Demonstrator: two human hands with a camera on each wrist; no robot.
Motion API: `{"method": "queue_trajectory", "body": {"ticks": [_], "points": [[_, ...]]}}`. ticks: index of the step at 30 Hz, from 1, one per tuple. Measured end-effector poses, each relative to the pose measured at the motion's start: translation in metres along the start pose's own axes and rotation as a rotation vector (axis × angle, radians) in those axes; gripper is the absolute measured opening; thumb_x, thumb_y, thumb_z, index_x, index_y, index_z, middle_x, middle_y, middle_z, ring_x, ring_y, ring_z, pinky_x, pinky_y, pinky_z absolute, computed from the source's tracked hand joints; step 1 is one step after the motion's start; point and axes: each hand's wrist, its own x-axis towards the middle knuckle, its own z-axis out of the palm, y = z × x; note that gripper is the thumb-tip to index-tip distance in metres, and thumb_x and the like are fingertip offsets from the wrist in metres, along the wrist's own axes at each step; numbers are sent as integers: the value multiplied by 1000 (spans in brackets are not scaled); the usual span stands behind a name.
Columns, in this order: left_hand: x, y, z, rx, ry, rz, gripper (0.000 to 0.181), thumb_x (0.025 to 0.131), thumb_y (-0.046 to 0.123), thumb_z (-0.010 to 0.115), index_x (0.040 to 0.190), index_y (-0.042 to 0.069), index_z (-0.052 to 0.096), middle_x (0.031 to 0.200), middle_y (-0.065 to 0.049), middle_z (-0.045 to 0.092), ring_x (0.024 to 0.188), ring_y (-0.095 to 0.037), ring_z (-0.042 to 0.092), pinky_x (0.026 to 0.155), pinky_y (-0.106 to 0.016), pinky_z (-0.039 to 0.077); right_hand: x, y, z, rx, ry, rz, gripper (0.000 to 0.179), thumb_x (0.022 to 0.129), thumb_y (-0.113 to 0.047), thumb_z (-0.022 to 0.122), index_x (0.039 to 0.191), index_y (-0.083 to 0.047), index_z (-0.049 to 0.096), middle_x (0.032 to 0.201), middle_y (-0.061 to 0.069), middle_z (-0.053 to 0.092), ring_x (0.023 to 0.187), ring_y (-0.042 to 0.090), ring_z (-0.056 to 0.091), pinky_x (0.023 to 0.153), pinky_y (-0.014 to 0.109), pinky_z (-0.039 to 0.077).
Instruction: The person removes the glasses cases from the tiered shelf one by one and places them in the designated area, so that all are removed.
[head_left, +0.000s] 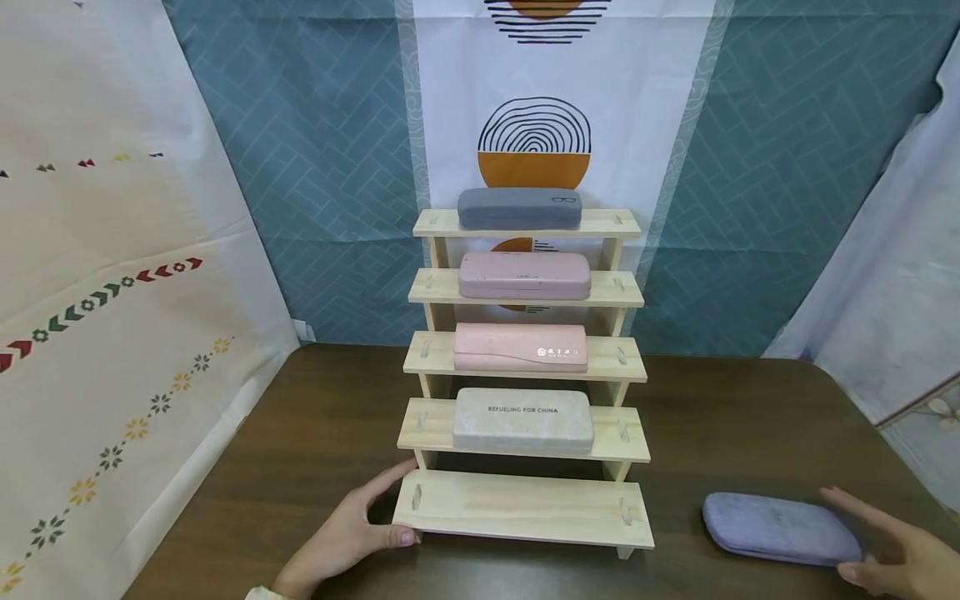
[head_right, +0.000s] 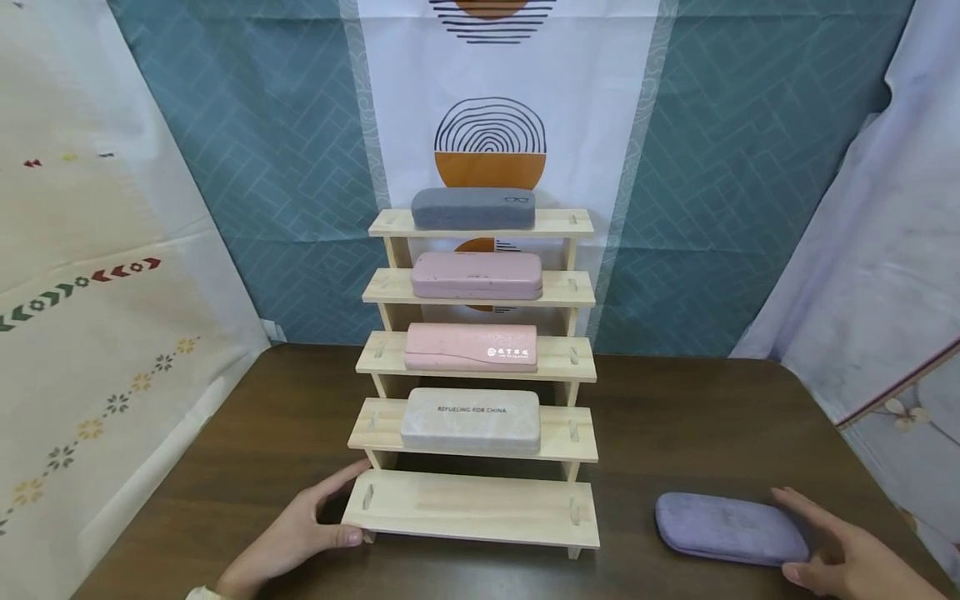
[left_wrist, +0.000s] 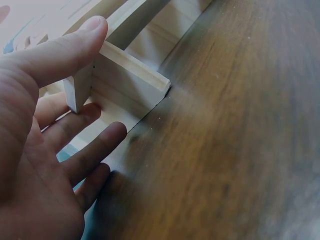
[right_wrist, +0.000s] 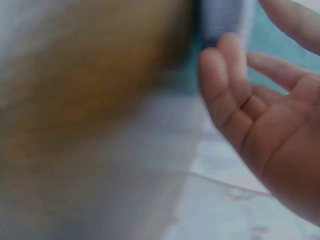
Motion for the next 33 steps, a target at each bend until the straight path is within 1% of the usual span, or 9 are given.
{"method": "queue_trajectory", "body": {"ticks": [2, 4, 5, 8, 12, 14, 17, 24, 33], "points": [[1, 0, 0, -5, -1, 9, 85, 78, 30, 88, 151, 36, 46, 149, 11, 49, 138, -22, 39, 109, -38, 31, -1, -10, 4, -216, 119, -8, 104, 91, 14, 61, 155, -53, 14, 148, -37, 21, 44, 6, 44, 38, 26, 43], [1, -1, 0, -17, 2, 11, 85, 77, 29, 88, 151, 36, 46, 149, 11, 49, 138, -23, 39, 109, -40, 32, 3, -25, 7, -387, 221, -3, 106, 88, 11, 68, 157, -48, 14, 145, -43, 5, 45, 2, 44, 37, 24, 42], [1, -1, 0, -16, 3, 15, 85, 78, 28, 88, 151, 36, 46, 148, 10, 49, 138, -23, 40, 108, -41, 32, 7, -34, 8, -431, 252, -1, 105, 87, 9, 70, 159, -44, 15, 143, -43, 6, 44, 1, 42, 37, 24, 41], [1, -2, -1, -17, 7, 26, 84, 78, 28, 88, 151, 36, 46, 148, 10, 50, 137, -24, 40, 108, -41, 32, 22, -68, 11, -461, 323, 50, 98, 88, 2, 74, 162, -33, 20, 131, -26, 51, 44, 6, 40, 39, 26, 39], [1, -2, -1, -13, 2, 36, 84, 78, 29, 88, 151, 36, 46, 149, 11, 49, 138, -24, 39, 109, -40, 31, 42, -112, 17, -426, 330, 66, 83, 92, -3, 72, 161, -18, 28, 94, -16, 61, 59, 11, 58, 50, 27, 45], [2, -2, -1, -12, -3, 36, 85, 78, 30, 87, 151, 36, 45, 150, 11, 48, 139, -24, 38, 109, -40, 31, 53, -128, 21, -378, 301, 11, 78, 94, 0, 69, 160, -14, 30, 127, -15, 59, 74, 16, 66, 58, 28, 51], [2, -2, 0, -10, -9, 24, 85, 78, 32, 87, 152, 35, 45, 151, 10, 47, 139, -24, 38, 109, -40, 31, 68, -144, 29, -274, 244, -95, 72, 95, 8, 64, 158, -9, 34, 147, -17, 47, 85, 18, 68, 64, 30, 55], [1, -3, 0, 1, -14, 25, 85, 78, 34, 87, 152, 35, 45, 149, 10, 49, 136, -22, 41, 108, -37, 33, 103, -161, 52, -86, 158, -209, 66, 95, 13, 59, 155, -4, 37, 107, 5, 69, 85, 19, 68, 66, 34, 56], [1, -6, -1, -39, -22, 74, 83, 81, 26, 86, 152, 35, 44, 148, 10, 50, 134, -20, 43, 106, -30, 34, 144, -174, 76, 32, 120, -264, 59, 95, 11, 60, 150, -1, 43, 90, 9, 70, 78, 19, 65, 60, 33, 53]]}}
